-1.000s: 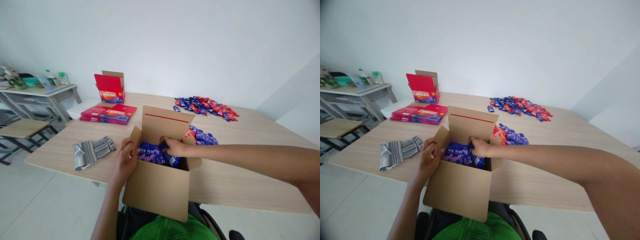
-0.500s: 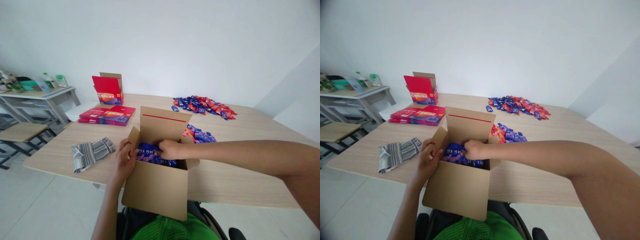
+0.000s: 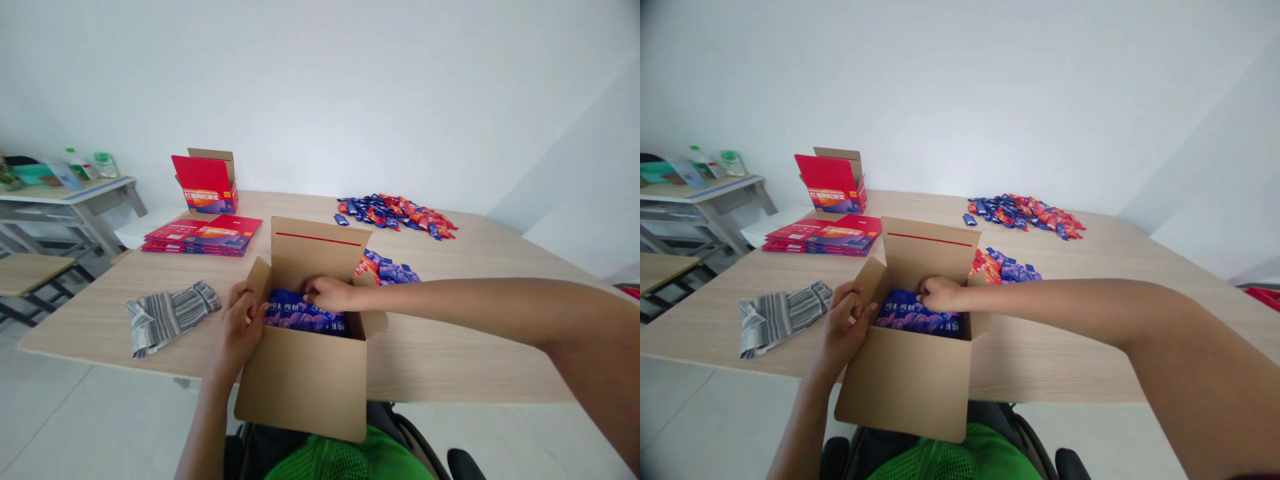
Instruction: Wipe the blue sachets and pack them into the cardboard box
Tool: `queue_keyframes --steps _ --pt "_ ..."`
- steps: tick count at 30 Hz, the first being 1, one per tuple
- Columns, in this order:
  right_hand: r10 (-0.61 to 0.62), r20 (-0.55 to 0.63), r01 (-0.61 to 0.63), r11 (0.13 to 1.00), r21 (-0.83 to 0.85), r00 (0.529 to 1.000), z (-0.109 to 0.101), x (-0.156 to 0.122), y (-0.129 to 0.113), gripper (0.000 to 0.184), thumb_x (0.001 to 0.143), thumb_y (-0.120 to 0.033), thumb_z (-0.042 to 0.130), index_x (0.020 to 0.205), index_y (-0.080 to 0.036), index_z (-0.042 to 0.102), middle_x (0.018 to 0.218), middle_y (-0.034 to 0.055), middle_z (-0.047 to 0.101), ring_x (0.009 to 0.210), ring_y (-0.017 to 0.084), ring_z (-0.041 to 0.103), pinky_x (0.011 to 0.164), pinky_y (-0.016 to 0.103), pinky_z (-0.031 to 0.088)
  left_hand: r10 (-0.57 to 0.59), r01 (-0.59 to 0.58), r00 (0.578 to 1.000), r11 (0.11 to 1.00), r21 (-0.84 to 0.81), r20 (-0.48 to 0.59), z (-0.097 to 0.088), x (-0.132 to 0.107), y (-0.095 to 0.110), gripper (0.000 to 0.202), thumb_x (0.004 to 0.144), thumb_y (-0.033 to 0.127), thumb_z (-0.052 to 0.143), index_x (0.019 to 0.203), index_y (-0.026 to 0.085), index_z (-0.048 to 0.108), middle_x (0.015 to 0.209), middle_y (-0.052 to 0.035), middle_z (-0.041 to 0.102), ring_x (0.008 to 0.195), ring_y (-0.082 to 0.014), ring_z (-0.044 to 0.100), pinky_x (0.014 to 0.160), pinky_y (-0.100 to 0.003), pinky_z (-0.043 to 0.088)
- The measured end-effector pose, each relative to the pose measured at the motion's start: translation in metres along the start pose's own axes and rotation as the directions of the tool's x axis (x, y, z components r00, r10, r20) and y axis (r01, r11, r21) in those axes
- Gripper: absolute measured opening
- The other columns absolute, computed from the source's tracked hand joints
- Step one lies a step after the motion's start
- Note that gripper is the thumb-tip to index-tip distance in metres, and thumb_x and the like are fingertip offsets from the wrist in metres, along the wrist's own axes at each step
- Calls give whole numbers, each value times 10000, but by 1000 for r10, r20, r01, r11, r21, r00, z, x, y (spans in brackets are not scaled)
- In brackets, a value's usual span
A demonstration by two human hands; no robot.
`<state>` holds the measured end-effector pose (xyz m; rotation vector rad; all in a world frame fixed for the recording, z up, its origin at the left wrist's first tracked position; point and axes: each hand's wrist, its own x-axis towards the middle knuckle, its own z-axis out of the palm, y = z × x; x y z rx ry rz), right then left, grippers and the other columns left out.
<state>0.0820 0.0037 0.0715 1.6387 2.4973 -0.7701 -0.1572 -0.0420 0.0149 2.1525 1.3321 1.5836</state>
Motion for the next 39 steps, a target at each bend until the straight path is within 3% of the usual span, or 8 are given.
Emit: queue_keyframes --steps 8,13,17,21,27,32,36,39 --pt "-224 233 242 969 -47 946 5 -29 -7 166 896 -223 688 1025 -249 789 1188 30 761 1215 222 656 1037 304 480 74 -73 996 996 43 -40 1 2 -6 363 880 166 618 670 239 331 1032 -33 559 978 -156 597 835 -276 479" --pt "-282 -2 278 949 -149 960 -16 -48 -9 342 1031 -252 480 1319 -158 639 1481 160 561 1423 275 459 1195 474 295 80 -77 996 995 67 -42 0 3 -7 358 882 176 611 668 242 331 1012 -37 566 970 -165 600 808 -280 480" --pt "-471 -255 379 862 -337 845 -50 -81 7 348 1065 -319 387 1119 -169 696 1156 130 703 1106 246 618 1030 400 419 85 -81 995 994 74 -51 0 3 -11 356 881 194 616 664 239 338 1041 -41 575 1004 -175 603 865 -298 480" --pt "-276 -351 132 914 -383 895 -78 -107 54 446 1067 -375 315 936 -169 688 924 117 693 939 254 616 926 374 415 85 -81 995 994 77 -48 0 1 -14 356 881 210 623 657 235 347 1054 -44 578 1006 -183 608 874 -316 477" --pt "110 -221 -179 930 -320 969 -73 -104 146 342 916 -317 605 1210 -158 679 1264 171 667 1190 292 602 1028 365 399 72 -69 997 995 77 -36 -2 2 -13 357 875 222 625 653 238 346 1040 -52 578 999 -192 606 858 -324 485" --pt "362 -65 -363 877 -314 930 -38 -79 198 1268 452 -396 963 1568 -208 392 1631 255 310 1488 464 306 1178 566 248 13 -11 999 997 74 -30 -2 3 -11 358 860 239 626 644 239 341 1040 -62 584 1004 -206 606 873 -344 486" --pt "453 -22 -437 847 -302 891 -22 -66 225 1465 382 -449 977 1629 -282 227 1699 247 76 1533 508 106 1152 686 188 11 -10 999 998 54 -34 -2 4 -6 354 860 245 618 638 241 343 1024 -61 584 1010 -208 605 861 -335 491" --pt "466 -4 -450 852 -268 885 -21 -64 240 1500 387 -426 978 1642 -233 179 1683 289 89 1516 510 186 1138 632 281 18 -16 999 999 51 -37 -1 4 -6 356 868 235 611 642 242 336 1030 -58 582 1009 -195 602 853 -315 487"
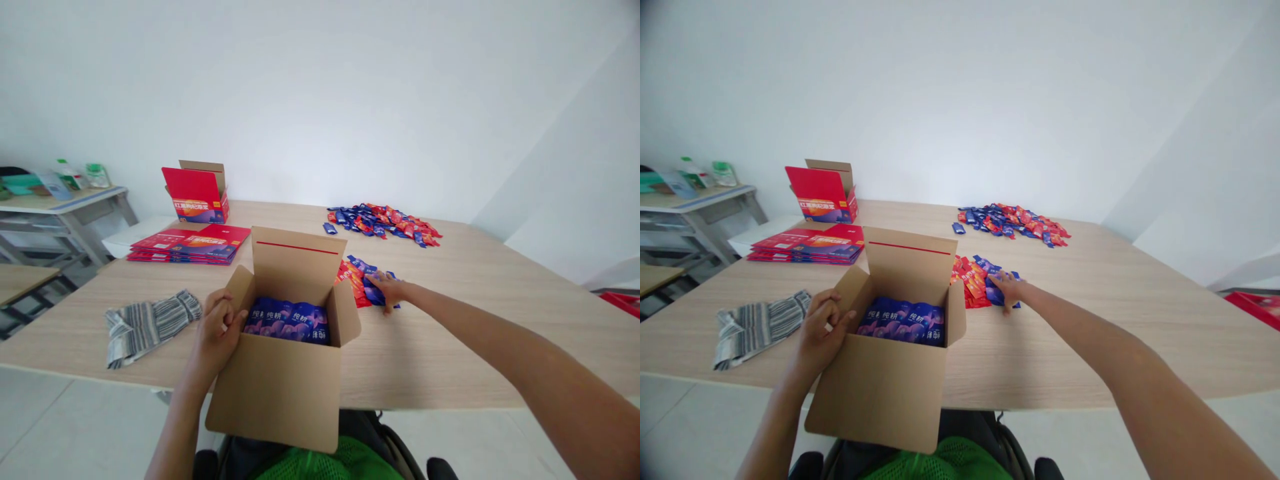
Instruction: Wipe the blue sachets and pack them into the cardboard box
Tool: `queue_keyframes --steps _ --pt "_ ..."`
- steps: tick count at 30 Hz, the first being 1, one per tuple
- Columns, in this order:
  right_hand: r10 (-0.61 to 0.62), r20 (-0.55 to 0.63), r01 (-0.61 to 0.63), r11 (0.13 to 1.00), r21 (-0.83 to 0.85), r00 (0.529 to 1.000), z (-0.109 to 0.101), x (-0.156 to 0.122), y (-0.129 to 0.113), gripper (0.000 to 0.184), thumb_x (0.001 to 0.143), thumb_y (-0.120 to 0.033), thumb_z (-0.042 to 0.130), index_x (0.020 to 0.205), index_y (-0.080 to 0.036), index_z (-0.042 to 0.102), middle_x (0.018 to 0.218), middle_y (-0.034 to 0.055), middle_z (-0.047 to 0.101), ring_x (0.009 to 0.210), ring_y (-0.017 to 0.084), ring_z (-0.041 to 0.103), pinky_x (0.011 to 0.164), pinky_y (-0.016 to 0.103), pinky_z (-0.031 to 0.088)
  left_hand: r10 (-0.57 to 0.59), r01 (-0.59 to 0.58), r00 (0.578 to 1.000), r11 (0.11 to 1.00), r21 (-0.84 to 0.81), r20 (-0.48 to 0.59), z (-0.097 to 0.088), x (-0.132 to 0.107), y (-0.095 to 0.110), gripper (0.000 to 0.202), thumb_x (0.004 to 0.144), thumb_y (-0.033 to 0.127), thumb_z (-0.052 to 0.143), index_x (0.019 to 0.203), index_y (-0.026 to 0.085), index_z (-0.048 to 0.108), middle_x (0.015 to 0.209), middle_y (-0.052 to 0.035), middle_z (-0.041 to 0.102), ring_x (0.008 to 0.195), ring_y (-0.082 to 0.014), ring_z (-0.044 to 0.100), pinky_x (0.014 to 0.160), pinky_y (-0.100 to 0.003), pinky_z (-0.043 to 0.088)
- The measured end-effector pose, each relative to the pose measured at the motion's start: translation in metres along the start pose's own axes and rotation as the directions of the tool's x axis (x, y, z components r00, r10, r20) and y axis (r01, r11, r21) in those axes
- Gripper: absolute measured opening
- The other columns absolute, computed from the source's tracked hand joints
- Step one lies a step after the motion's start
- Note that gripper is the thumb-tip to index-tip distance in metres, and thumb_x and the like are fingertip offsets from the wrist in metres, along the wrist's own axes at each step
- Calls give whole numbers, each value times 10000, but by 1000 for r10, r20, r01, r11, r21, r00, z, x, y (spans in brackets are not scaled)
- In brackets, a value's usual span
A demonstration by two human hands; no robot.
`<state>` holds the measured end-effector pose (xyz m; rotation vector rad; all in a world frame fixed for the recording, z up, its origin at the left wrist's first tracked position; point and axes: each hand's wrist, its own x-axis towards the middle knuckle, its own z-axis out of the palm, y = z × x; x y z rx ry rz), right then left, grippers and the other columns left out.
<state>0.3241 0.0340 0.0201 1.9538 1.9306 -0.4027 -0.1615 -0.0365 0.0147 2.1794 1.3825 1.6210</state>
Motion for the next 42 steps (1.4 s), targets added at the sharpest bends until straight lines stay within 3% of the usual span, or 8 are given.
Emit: queue_keyframes --steps 7,18,25,30,34,37,40,42 --pt "-82 -101 88 994 60 992 15 0 13 1204 514 -215 920 1575 -133 359 1576 276 384 1458 381 390 1149 386 336 -6 6 1000 1000 5 14 0 -2 -3 352 871 230 617 651 242 342 1033 -60 577 1030 -199 595 878 -324 478" --pt "-104 -357 158 979 126 928 32 -44 19 543 790 -98 621 1320 -216 610 1387 131 630 1242 285 607 1023 345 452 -6 6 1000 1000 -3 5 0 1 -1 359 871 237 613 645 245 334 1028 -62 577 1015 -202 602 868 -334 476" --pt "35 -548 127 958 255 835 30 -60 -1 398 850 -107 463 1215 -205 592 1111 116 743 961 276 700 871 352 510 -2 2 1000 1000 -12 0 1 0 -4 360 867 232 616 642 243 336 1034 -64 575 1028 -206 597 881 -334 467" --pt "114 -657 135 939 316 745 7 -90 -13 350 902 -172 411 1217 -206 560 963 87 748 813 255 696 783 349 532 3 -3 1000 1000 -11 17 1 0 -3 349 883 220 601 659 247 335 1030 -62 571 1042 -195 591 873 -314 461" --pt "47 -735 243 928 283 677 -10 -143 -30 312 919 -224 456 1211 -218 565 1077 93 738 938 263 711 856 378 552 18 -18 1000 1000 -2 3 1 0 -1 347 883 209 600 665 248 333 1029 -54 567 1044 -182 591 868 -295 456" --pt "-197 -869 484 873 54 453 -23 -192 -51 398 887 -125 470 1256 -246 555 1235 94 703 1130 269 688 965 421 547 14 -14 1000 1000 -5 -1 1 0 1 347 883 203 603 662 245 337 1030 -54 560 1022 -182 593 843 -298 457" --pt "-429 -837 595 787 -163 340 -34 -231 -75 603 793 7 457 1311 -294 524 1412 68 620 1303 244 597 1052 416 519 12 -12 1000 1000 -23 2 1 0 2 359 875 187 615 663 243 330 1036 -50 555 1029 -178 588 863 -299 455" --pt "-512 -800 649 730 -214 312 -39 -243 -92 671 779 30 444 1357 -307 494 1454 53 592 1341 224 566 1068 402 515 18 -18 1000 999 -35 -2 1 0 3 361 874 177 615 668 242 326 1037 -45 555 1051 -176 583 888 -297 452"
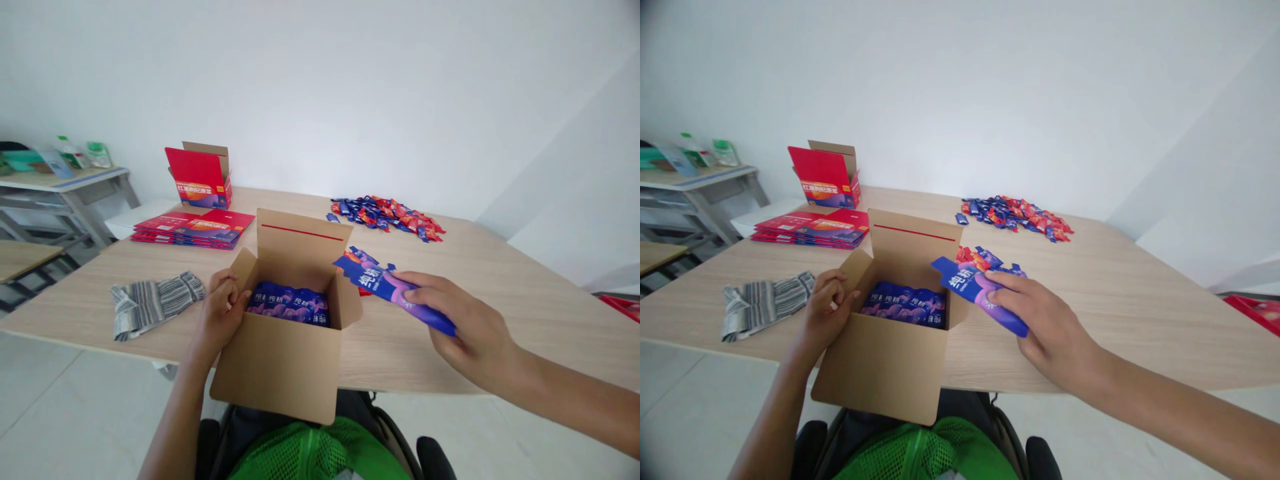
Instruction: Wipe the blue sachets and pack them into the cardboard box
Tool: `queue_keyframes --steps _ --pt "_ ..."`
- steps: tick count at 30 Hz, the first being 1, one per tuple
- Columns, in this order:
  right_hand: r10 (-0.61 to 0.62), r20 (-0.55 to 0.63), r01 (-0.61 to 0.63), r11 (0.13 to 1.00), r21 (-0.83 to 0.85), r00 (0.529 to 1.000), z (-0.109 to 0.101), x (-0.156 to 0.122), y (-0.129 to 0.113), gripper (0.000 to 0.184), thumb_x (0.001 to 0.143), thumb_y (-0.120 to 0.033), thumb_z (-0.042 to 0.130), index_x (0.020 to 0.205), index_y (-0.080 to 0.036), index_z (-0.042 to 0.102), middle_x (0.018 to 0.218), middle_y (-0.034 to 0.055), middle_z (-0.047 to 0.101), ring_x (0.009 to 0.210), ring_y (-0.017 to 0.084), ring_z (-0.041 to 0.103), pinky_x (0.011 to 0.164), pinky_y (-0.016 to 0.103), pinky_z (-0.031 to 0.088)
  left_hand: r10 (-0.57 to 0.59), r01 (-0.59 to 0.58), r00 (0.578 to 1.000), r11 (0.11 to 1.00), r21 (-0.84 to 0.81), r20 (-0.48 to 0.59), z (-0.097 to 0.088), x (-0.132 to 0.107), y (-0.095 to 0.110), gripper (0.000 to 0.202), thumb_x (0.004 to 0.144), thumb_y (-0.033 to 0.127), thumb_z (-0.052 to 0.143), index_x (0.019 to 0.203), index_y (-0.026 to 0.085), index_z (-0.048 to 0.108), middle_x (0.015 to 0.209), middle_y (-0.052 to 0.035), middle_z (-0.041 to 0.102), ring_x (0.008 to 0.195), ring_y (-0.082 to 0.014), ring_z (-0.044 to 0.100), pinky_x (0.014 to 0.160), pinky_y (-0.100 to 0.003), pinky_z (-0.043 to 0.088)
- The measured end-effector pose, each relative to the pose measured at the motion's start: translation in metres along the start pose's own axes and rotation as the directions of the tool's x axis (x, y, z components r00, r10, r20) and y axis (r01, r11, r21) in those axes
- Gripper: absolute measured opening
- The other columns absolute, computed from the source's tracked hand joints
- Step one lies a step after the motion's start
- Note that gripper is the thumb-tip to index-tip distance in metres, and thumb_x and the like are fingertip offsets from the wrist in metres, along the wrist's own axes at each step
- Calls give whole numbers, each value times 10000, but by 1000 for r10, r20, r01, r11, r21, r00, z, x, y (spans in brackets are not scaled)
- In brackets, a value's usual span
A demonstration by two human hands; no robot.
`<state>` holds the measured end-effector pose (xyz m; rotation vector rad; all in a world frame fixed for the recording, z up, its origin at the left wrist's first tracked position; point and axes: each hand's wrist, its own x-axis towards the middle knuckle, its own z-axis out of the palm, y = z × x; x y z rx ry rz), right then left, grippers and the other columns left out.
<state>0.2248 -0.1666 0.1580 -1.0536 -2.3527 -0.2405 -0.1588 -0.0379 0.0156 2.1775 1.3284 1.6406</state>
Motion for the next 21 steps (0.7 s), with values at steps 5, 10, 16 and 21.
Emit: queue_keyframes --steps 5,10,16,21 --pt "-88 93 81 994 76 992 31 40 -17 705 785 50 393 1416 -262 440 1420 72 621 1331 203 574 1067 402 506 -1 1 1000 1000 -12 4 2 -1 -2 342 869 168 613 678 241 339 1043 -48 555 1073 -182 581 888 -299 450" --pt "96 473 -64 995 -83 876 82 92 -14 569 787 23 448 1302 -189 566 1195 110 728 1035 249 715 855 347 540 -10 10 1000 1000 -12 8 2 0 -3 347 858 165 612 666 241 333 1006 -46 552 1041 -181 586 845 -286 457" --pt "162 698 21 969 -246 697 118 106 -17 393 876 -104 539 1251 -183 631 1046 149 761 950 306 741 720 331 501 -1 1 1000 1000 -9 1 1 0 0 353 851 155 614 664 240 327 1027 -49 557 1035 -178 589 860 -289 460" --pt "130 806 -28 990 -139 577 118 102 -24 284 1004 -310 522 1221 -177 649 993 156 773 894 290 756 649 297 470 -2 2 1000 1000 -13 3 0 1 4 352 844 134 616 664 241 332 1008 -42 558 1015 -166 594 844 -270 464"
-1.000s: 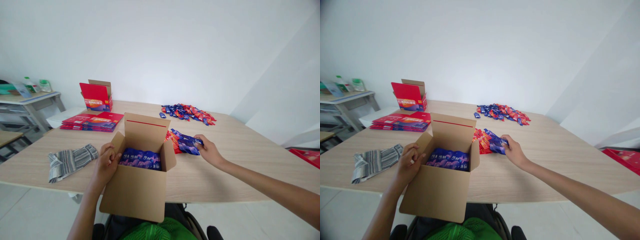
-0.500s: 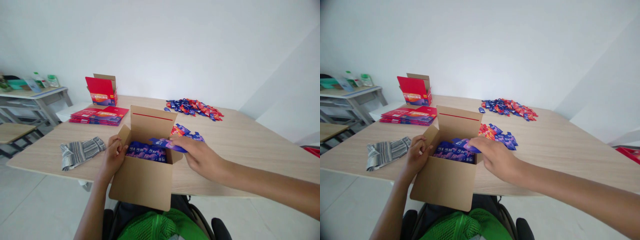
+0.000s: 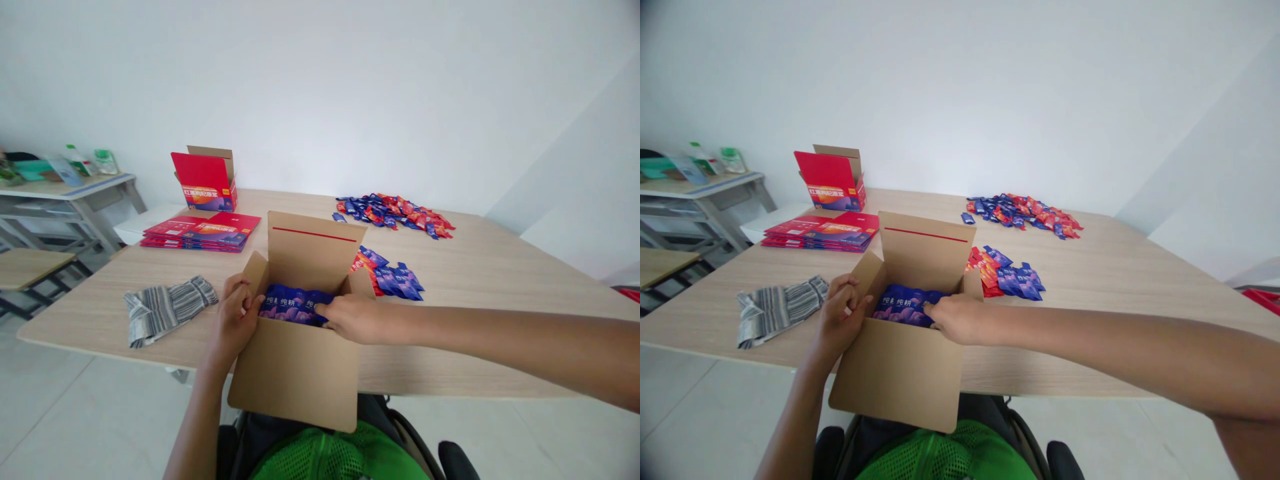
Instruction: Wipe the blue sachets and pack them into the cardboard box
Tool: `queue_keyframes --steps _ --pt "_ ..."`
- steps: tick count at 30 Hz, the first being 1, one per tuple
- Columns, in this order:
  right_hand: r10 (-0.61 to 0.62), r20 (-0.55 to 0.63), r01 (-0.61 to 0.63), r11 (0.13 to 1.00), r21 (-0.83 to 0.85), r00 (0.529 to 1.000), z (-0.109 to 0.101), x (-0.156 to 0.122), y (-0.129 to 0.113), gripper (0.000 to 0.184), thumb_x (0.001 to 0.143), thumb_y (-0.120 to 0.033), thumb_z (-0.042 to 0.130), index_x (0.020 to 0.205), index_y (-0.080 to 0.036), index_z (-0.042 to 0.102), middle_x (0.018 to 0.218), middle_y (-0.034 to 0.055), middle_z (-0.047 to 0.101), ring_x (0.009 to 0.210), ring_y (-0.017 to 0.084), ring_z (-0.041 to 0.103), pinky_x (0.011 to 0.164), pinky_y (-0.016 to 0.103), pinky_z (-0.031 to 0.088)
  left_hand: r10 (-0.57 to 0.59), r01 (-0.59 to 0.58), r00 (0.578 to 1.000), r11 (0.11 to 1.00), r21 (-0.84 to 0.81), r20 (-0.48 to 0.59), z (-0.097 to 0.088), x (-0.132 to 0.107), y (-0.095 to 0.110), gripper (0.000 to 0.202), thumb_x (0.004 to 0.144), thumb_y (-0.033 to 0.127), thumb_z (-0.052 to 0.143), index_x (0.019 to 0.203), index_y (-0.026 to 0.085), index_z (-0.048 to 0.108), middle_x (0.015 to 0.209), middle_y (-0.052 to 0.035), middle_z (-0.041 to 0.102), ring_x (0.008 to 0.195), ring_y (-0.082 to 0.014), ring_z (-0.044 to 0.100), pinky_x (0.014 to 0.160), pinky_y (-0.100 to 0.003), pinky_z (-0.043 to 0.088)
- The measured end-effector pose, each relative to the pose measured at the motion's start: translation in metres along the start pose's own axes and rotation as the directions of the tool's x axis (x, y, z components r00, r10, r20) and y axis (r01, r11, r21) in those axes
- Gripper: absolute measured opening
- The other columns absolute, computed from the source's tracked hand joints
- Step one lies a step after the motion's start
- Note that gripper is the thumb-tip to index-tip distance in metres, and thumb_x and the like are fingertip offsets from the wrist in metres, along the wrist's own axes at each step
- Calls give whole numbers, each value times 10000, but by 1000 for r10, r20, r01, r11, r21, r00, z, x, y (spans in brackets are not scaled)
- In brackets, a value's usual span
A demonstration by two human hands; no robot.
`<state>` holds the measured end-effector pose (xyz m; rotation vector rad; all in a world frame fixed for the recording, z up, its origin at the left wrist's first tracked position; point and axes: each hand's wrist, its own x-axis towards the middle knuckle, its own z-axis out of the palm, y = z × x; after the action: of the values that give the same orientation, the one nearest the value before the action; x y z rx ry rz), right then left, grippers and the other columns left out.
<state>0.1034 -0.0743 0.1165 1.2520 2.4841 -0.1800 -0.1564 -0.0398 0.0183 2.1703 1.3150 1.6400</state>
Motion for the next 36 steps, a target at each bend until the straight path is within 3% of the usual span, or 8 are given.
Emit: queue_keyframes --steps 4,7,14,20,29,36 --pt "102 -107 -102 995 6 989 -12 3 11 269 1033 -309 466 1197 -210 654 1014 127 778 941 275 743 724 297 474 -5 5 1000 1000 0 16 -1 0 2 363 854 134 618 669 240 325 1042 -40 559 1015 -158 591 872 -267 469" --pt "201 -236 -189 979 70 951 -20 9 28 294 1043 -295 438 1263 -218 617 1067 109 772 964 265 733 777 302 481 -5 5 1000 1000 -9 18 -1 -1 3 364 860 130 616 669 238 326 1040 -36 558 1021 -153 591 879 -262 468" --pt "174 -404 -79 967 241 898 -15 27 53 360 1044 -289 464 1390 -260 557 1207 59 748 1066 231 711 892 295 488 -11 11 1000 1000 -8 14 -1 -2 1 363 866 129 618 670 234 331 1025 -30 552 1010 -144 591 850 -248 465" --pt "94 -401 -35 988 151 911 -15 35 53 405 1047 -251 438 1428 -280 572 1301 73 695 1150 237 664 943 322 478 -19 19 1000 1000 -6 23 -1 -3 1 364 875 148 612 668 238 327 1031 -43 553 1016 -155 593 856 -263 476" --pt "136 -361 -49 970 239 923 -17 44 53 413 1021 -191 439 1393 -245 611 1312 62 706 1187 219 649 1001 309 458 -21 21 1000 1000 -18 22 -2 -2 3 353 875 154 612 668 238 339 1041 -44 551 1009 -158 586 841 -272 473" --pt "116 -388 -43 980 193 914 -19 38 57 383 1023 -233 450 1366 -239 622 1309 77 707 1162 242 663 987 337 469 -2 3 1000 1000 -7 27 -1 -3 -1 367 881 137 619 673 235 333 1051 -32 547 1020 -144 587 863 -258 462"
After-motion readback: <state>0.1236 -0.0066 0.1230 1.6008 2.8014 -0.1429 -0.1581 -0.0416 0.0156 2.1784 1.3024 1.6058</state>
